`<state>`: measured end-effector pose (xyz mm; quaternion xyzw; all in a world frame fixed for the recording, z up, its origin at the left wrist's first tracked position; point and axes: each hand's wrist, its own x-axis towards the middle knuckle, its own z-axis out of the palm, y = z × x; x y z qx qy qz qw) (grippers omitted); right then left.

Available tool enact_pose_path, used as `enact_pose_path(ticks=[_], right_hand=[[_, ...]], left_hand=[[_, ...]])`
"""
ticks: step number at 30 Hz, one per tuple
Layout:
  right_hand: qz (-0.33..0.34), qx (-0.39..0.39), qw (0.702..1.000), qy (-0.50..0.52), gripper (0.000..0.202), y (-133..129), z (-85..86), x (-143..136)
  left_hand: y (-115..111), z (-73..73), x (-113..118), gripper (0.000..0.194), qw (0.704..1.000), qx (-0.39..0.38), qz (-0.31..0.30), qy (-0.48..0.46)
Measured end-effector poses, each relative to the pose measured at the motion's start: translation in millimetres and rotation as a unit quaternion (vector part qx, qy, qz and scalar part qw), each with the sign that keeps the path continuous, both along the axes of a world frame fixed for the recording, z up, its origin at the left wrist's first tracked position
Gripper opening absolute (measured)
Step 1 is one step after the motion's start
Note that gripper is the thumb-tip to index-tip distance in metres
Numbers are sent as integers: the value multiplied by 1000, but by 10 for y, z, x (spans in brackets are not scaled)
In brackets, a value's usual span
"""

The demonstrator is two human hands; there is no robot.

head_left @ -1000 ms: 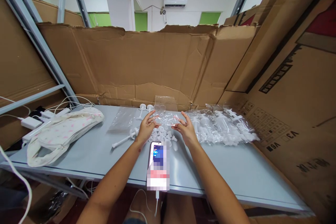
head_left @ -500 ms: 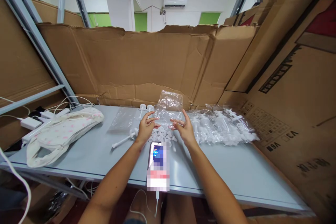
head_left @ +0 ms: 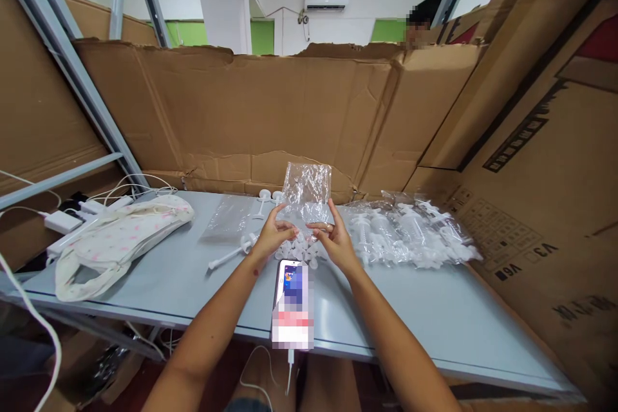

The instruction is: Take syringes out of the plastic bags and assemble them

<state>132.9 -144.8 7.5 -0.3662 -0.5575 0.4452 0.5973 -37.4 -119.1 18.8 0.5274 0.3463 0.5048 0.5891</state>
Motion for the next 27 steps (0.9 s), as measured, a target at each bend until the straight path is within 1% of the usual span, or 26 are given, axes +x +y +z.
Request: enact_pose_path(ticks=[3, 5, 8, 10, 15, 18, 21, 23, 25, 27], right_hand=[[-7, -2, 1000, 2, 93, -9, 24, 2], [-14, -8, 1000, 7, 92, -8, 46, 14], [-23, -9, 1000, 11, 90, 5, 62, 38], [-27, -4, 1000, 9, 89, 20, 58, 55], [-30, -3, 1000, 0, 82, 47, 28, 98], [-22, 6, 1000, -8, 78, 55, 11, 118], [-3, 9, 1000, 4, 75, 74, -17, 136], [15, 0, 1000, 10, 68, 94, -44, 146], [26, -8, 1000, -1, 61, 114, -74, 155], [21, -12, 999, -22, 59, 128, -99, 164]], left_hand=[[18, 23, -11, 82, 999, 25, 34, -12], [46, 30, -35, 71, 998, 34, 48, -14], [90, 21, -73, 54, 999, 30, 36, -7], [111, 9, -89, 49, 999, 26, 21, -7], [137, -10, -108, 51, 1000, 23, -5, -13], [143, -22, -120, 53, 999, 28, -17, -3], [140, -41, -130, 56, 999, 28, -17, 12], [134, -51, -134, 61, 999, 29, -12, 18], [127, -55, -137, 66, 999, 33, -12, 19], [124, -58, -141, 68, 999, 38, -17, 17]])
